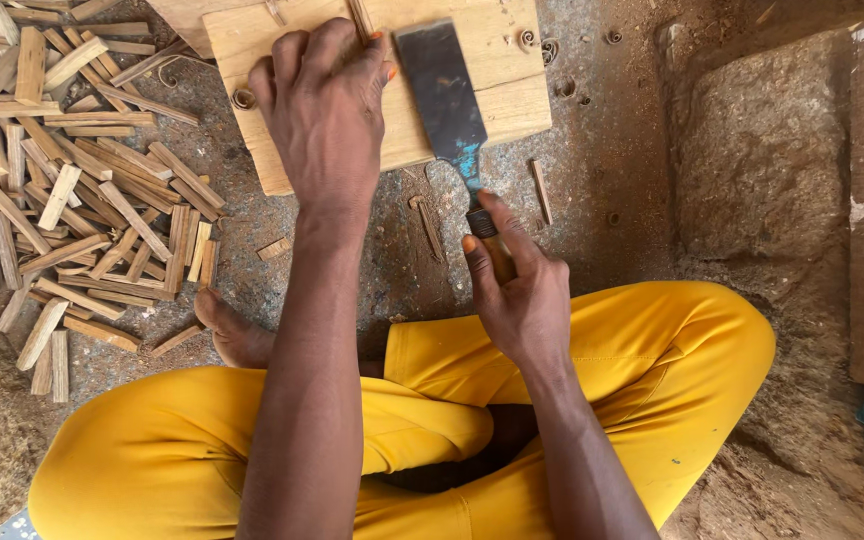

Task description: The person sits cross-legged on the floor and uses a chisel to carve small wooden sticks. They hold the wood with one hand and strike the chisel with the other to shape the pieces, creating wood shavings that accumulate on the floor.

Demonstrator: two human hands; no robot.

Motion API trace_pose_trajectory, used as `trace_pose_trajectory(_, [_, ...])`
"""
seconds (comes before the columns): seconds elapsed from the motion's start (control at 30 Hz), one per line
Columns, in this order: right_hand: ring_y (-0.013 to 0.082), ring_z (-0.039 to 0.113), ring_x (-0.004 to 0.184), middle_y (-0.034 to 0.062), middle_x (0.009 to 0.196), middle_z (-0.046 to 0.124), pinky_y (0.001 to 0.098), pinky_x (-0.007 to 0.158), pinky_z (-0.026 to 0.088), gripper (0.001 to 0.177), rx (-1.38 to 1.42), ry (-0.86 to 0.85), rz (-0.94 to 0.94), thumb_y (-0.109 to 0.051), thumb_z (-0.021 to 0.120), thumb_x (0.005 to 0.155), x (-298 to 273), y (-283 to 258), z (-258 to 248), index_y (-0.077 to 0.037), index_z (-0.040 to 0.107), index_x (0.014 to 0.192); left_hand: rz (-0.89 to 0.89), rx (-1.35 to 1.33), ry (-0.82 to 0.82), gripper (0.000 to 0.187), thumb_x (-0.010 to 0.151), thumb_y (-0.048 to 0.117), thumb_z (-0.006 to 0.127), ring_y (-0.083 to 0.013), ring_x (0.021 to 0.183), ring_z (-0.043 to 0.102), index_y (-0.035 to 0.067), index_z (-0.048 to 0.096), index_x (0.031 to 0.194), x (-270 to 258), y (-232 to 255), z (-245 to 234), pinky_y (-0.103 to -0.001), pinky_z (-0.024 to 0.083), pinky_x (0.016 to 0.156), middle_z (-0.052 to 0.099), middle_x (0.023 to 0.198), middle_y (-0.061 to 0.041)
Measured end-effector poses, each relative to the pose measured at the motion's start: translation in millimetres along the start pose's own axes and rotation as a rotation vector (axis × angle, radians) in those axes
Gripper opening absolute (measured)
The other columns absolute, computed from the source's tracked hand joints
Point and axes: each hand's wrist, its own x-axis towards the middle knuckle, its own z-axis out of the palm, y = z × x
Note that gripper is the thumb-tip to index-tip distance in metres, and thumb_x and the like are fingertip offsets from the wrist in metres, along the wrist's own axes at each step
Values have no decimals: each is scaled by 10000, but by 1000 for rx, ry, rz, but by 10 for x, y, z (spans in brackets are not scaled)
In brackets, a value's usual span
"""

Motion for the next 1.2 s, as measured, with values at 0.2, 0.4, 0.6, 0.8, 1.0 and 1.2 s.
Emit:
trace_pose_trajectory(0.2, [186,756,615,126,811,786,391,583,580,491,-68,-149,174,-234,653,1020,-21,-90,-38,-171,520,1489,84,35,-14,168,986,269,782,-199,1217,579,206,814,1139,21,-134,-42,-440,326,1102,767,1219,35])
trace_pose_trajectory(0.4, [262,790,722,151,877,783,429,595,595,484,-103,-112,75,-200,656,1024,-37,-96,-67,-153,507,1483,66,-82,-36,221,1009,149,756,-164,1253,581,178,804,1224,45,-188,20,-393,342,1143,757,1301,49])
trace_pose_trajectory(0.6, [260,805,771,162,906,781,395,603,607,457,-78,-82,18,-182,666,1030,-101,-74,-59,-137,529,1463,24,-56,-28,214,1005,126,766,-161,1306,547,216,804,1196,29,-114,0,-465,281,1180,754,1296,94])
trace_pose_trajectory(0.8, [242,804,739,152,874,780,379,587,600,439,-64,-110,67,-163,674,1013,-97,-150,-54,-119,552,1432,-49,81,-57,558,907,-85,710,-211,1411,468,331,788,1271,64,-70,-51,-553,159,1217,676,1420,54])
trace_pose_trajectory(1.0, [216,772,669,125,820,770,378,594,591,455,-82,-144,27,-136,683,998,-119,-249,-47,-113,565,1437,-87,24,-65,527,881,-47,784,-223,1416,469,312,785,1267,32,-39,-15,-580,146,1245,679,1395,75])
trace_pose_trajectory(1.2, [124,706,587,89,729,737,345,558,567,456,-53,-168,55,-127,683,995,-105,-306,-17,-116,574,1437,-95,0,-33,473,850,35,848,-254,1417,458,281,790,1249,15,-41,-7,-590,165,1243,678,1384,56])
